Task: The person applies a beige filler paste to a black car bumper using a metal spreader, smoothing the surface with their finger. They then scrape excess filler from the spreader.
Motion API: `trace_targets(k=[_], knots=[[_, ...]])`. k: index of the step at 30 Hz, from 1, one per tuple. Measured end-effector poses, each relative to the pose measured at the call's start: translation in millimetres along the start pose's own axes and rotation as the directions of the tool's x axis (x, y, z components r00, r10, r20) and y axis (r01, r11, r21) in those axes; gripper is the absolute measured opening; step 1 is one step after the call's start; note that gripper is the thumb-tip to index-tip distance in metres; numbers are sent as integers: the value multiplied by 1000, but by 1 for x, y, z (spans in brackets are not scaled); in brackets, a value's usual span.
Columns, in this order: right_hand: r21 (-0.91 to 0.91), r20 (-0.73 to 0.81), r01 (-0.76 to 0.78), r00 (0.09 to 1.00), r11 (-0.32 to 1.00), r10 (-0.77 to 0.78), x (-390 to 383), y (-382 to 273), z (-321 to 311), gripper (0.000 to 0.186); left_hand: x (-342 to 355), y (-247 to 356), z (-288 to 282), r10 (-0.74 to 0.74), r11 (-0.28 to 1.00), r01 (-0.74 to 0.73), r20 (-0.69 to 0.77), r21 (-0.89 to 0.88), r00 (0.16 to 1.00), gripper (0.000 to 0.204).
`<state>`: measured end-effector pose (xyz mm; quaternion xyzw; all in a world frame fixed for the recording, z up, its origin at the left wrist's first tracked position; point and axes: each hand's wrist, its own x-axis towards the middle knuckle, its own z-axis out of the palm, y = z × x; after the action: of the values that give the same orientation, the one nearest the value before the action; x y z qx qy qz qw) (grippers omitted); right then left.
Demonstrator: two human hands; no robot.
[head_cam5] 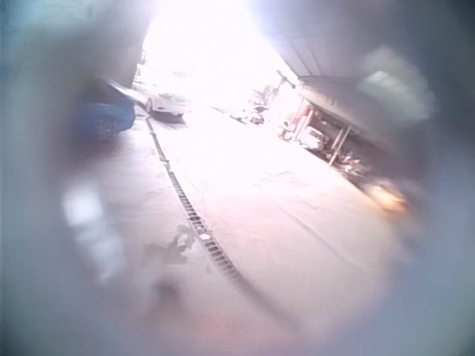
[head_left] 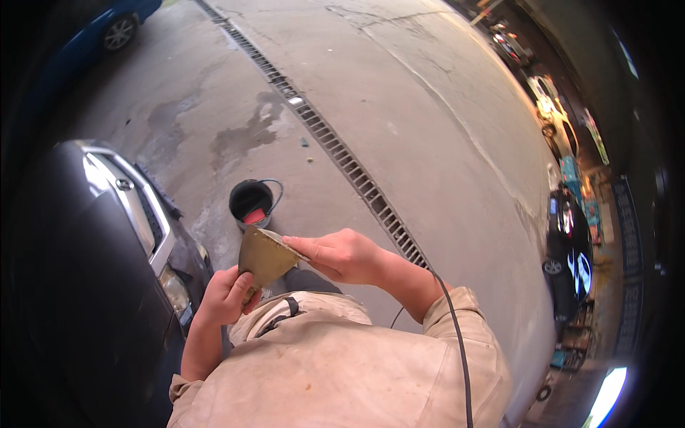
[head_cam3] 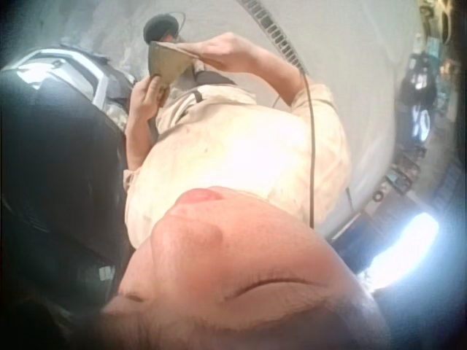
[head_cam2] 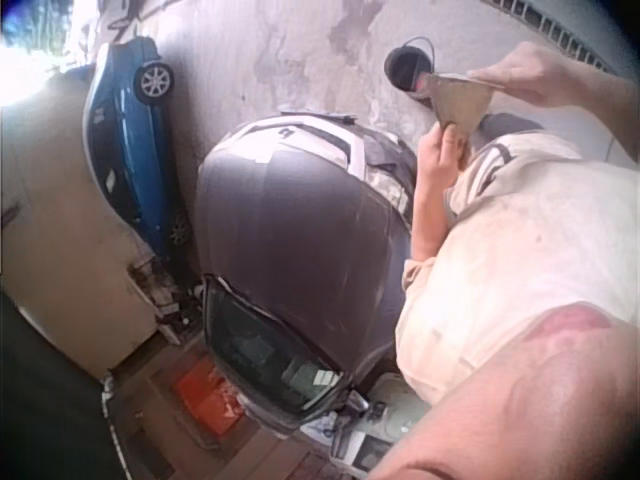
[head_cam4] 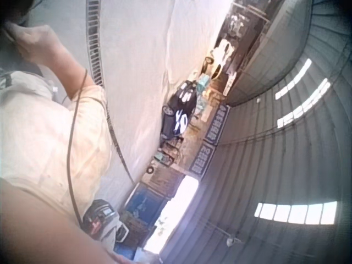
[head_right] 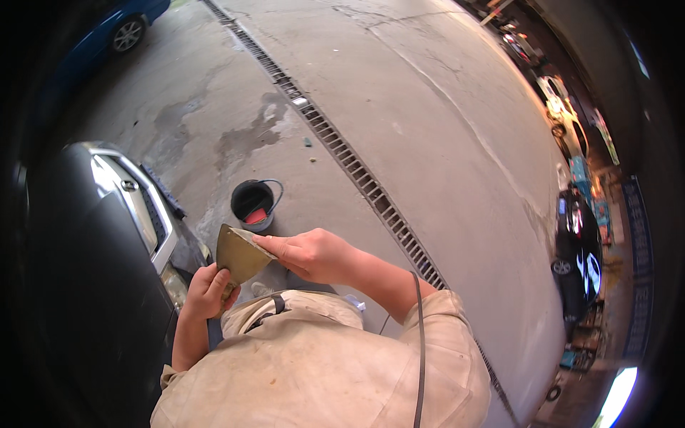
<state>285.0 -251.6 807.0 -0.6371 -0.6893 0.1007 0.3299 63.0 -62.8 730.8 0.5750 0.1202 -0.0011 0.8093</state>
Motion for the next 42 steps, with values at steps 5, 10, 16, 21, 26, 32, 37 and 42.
trace_targets(k=[5,10,16,21,26,32,37,42], knots=[[-357,362,-260,847,897,390,-73,11,-6,55,24,-16,31,74,997,-78,136,25,988,31],[-147,51,-637,759,757,649,-123,39,19,41,62,-13,58,131,980,-154,-174,-125,976,35],[851,-501,-45,230,523,834,-132,61,-9,23,142,-9,122,109,991,-116,-99,-73,989,16],[814,-538,-133,198,566,820,-144,115,-60,21,210,-6,183,25,999,-23,72,-24,997,15],[777,-568,-255,113,576,815,-178,169,-99,22,274,-6,242,-75,996,74,15,50,997,6],[733,-591,-348,100,585,800,-222,216,-137,21,332,-16,295,-144,968,135,25,212,989,5],[629,-696,-402,90,665,713,-231,250,-165,22,371,-17,312,-156,939,134,44,317,987,10],[590,-705,-471,96,656,703,-237,297,-194,25,436,-12,316,-159,889,77,146,450,976,4]])
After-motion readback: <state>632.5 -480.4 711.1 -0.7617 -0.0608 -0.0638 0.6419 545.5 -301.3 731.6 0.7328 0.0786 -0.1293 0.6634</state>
